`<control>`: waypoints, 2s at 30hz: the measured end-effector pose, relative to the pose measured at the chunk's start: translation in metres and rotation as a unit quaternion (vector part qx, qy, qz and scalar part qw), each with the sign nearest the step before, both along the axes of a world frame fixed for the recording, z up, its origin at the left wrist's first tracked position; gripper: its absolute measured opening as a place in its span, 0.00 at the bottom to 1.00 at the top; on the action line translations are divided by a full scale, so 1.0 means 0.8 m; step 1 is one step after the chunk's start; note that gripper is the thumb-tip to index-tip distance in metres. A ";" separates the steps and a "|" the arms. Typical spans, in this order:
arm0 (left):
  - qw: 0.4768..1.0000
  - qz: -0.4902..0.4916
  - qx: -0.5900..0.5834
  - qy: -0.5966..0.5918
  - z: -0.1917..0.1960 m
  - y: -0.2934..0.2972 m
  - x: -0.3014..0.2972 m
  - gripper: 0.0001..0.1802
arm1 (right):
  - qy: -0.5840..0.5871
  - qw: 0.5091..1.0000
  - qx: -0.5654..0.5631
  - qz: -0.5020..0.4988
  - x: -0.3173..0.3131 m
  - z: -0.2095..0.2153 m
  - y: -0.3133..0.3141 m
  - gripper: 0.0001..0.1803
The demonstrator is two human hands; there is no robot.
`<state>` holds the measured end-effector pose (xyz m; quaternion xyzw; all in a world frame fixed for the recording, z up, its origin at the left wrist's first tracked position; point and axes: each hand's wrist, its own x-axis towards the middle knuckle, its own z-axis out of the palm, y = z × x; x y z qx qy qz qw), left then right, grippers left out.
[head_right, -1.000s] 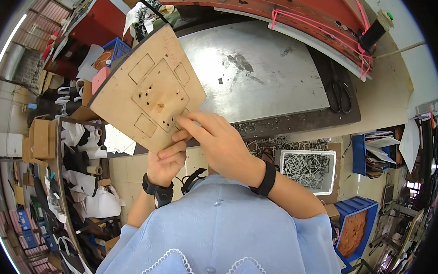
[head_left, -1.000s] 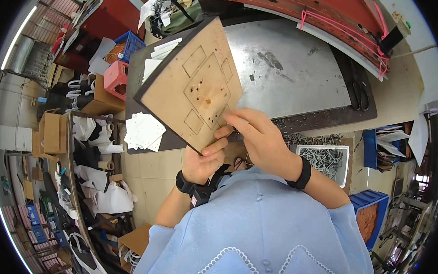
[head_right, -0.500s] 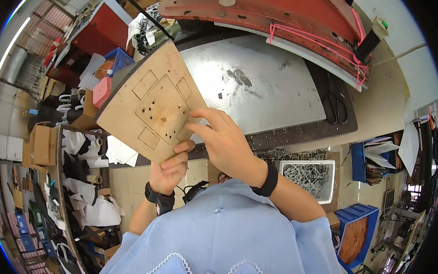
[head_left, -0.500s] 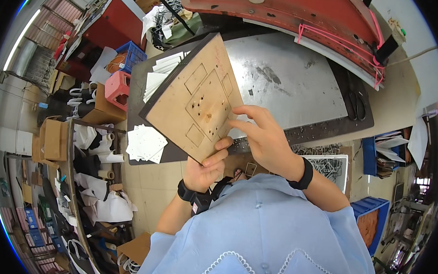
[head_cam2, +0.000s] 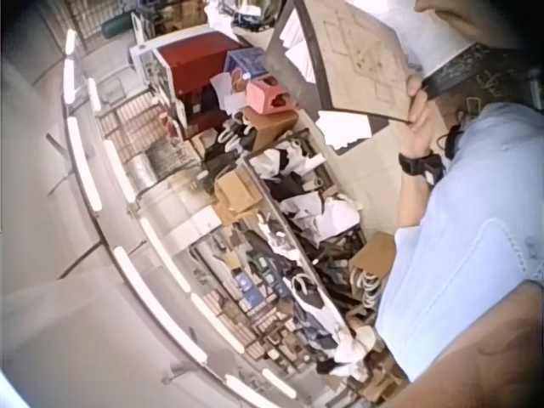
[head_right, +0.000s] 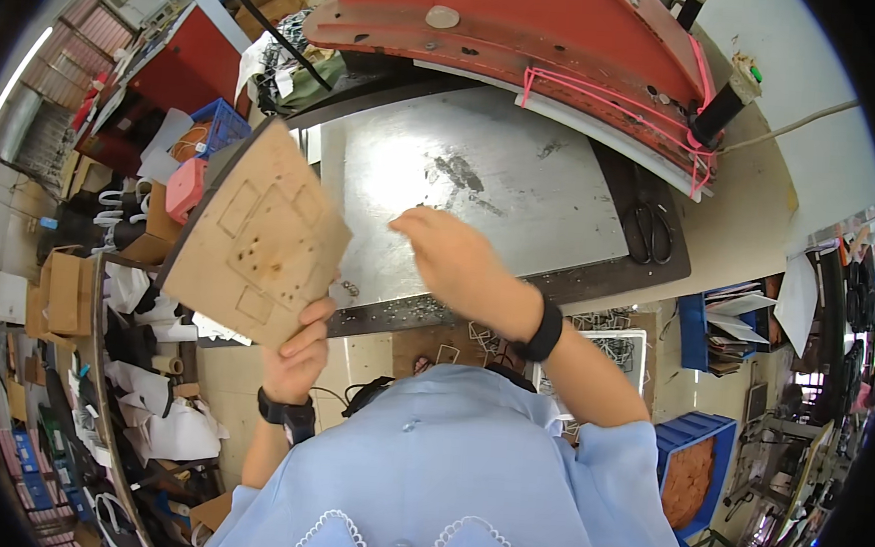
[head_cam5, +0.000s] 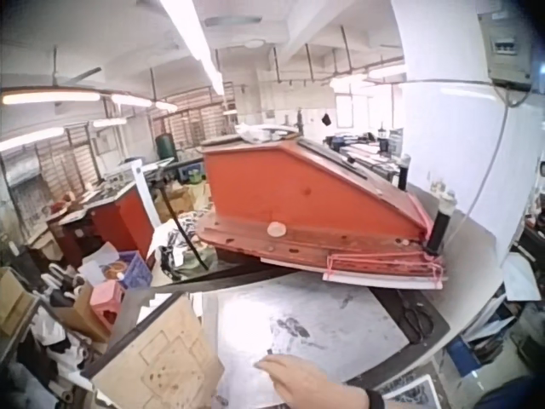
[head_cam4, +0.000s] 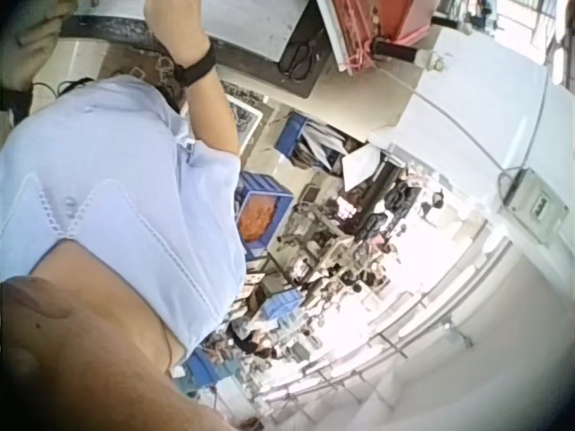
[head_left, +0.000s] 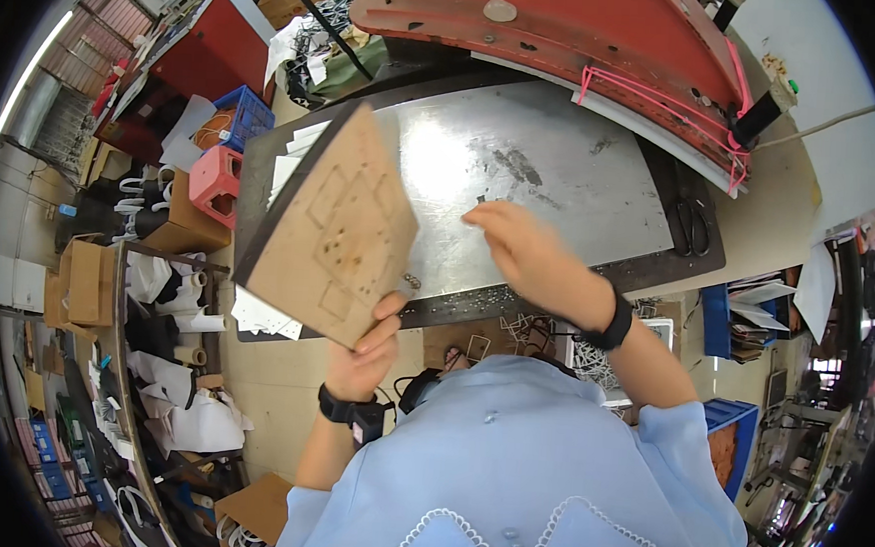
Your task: The recorder is using a clicker press (die cutting machine) to cut small rectangular pieces of white material, likely leather or synthetic, using a metal die.
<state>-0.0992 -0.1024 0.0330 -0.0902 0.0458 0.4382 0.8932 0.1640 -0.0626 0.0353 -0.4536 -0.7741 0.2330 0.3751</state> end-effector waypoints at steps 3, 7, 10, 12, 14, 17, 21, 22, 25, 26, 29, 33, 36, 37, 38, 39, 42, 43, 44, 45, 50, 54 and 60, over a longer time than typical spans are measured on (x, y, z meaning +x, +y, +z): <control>1.000 0.015 -0.002 -0.015 -0.002 -0.005 -0.012 0.29 | -0.135 0.990 -0.032 -0.014 0.049 -0.034 0.050 0.23; 0.999 0.021 -0.011 -0.041 -0.001 -0.009 -0.017 0.31 | -0.213 0.975 -0.049 -0.042 0.064 -0.053 0.110 0.33; 0.998 0.027 -0.015 -0.059 -0.004 -0.012 -0.017 0.32 | -0.245 0.967 -0.070 0.016 0.034 -0.058 0.099 0.38; 0.997 0.027 -0.015 -0.077 -0.006 -0.012 -0.021 0.31 | -0.227 0.962 -0.088 0.125 0.007 -0.056 0.043 0.40; 0.995 0.026 0.004 -0.099 -0.010 -0.010 -0.026 0.32 | -0.168 0.926 -0.210 0.266 -0.003 0.001 0.003 0.39; 0.992 0.031 -0.003 -0.126 -0.012 -0.013 -0.029 0.33 | -0.112 0.960 -0.168 0.194 0.010 0.015 0.001 0.34; 0.990 0.015 -0.001 -0.143 -0.010 -0.014 -0.030 0.33 | -0.233 0.972 0.003 0.023 0.028 -0.044 0.034 0.34; 0.990 0.015 0.002 -0.140 -0.010 -0.011 -0.031 0.33 | -0.232 0.968 -0.012 0.097 0.010 -0.044 0.012 0.33; 0.991 0.005 -0.001 -0.134 -0.016 -0.014 -0.035 0.34 | -0.113 0.847 -0.377 0.356 -0.032 0.032 -0.032 0.32; 0.991 -0.004 0.003 -0.134 -0.016 -0.013 -0.035 0.33 | -0.061 0.837 -0.409 0.358 -0.036 0.055 -0.033 0.28; 0.992 -0.035 -0.003 -0.123 -0.012 -0.014 -0.030 0.33 | 0.105 0.978 -0.172 0.060 -0.028 0.034 -0.002 0.27; 0.995 -0.070 0.008 -0.070 -0.007 -0.018 -0.024 0.32 | 0.269 0.958 -0.099 -0.003 -0.070 0.093 0.039 0.25; 0.995 -0.087 0.007 -0.050 -0.010 -0.020 -0.020 0.32 | 0.298 0.947 -0.119 0.012 -0.089 0.099 0.039 0.28; 0.995 -0.092 0.009 -0.048 -0.009 -0.020 -0.020 0.32 | 0.303 0.943 -0.136 0.019 -0.093 0.099 0.038 0.28; 0.994 -0.097 0.011 -0.045 -0.007 -0.020 -0.019 0.32 | 0.322 0.934 -0.151 0.018 -0.094 0.103 0.035 0.30; 0.994 -0.100 0.013 -0.041 -0.006 -0.021 -0.020 0.32 | 0.327 0.933 -0.147 0.019 -0.095 0.101 0.035 0.29; 0.993 -0.106 0.015 -0.054 -0.009 -0.022 -0.023 0.31 | 0.328 0.936 -0.128 0.028 -0.096 0.095 0.035 0.26; 0.993 -0.104 0.012 -0.061 -0.007 -0.023 -0.023 0.31 | 0.318 0.940 -0.118 0.032 -0.097 0.094 0.034 0.25; 0.992 -0.102 0.008 -0.068 -0.005 -0.024 -0.024 0.31 | 0.309 0.944 -0.107 0.037 -0.097 0.093 0.034 0.24; 0.992 -0.102 0.004 -0.075 -0.004 -0.025 -0.024 0.31 | 0.309 0.945 -0.102 0.039 -0.097 0.092 0.034 0.23; 0.995 -0.053 -0.005 -0.079 -0.005 -0.032 -0.027 0.32 | 0.311 0.940 -0.129 0.055 -0.086 0.081 0.036 0.17; 0.998 -0.013 0.030 -0.062 0.006 -0.030 -0.046 0.33 | 0.260 0.933 -0.247 0.013 -0.049 0.081 0.031 0.16; 0.996 0.032 0.082 -0.031 0.012 -0.020 -0.073 0.35 | -0.195 0.971 0.037 -0.133 0.000 -0.043 0.050 0.31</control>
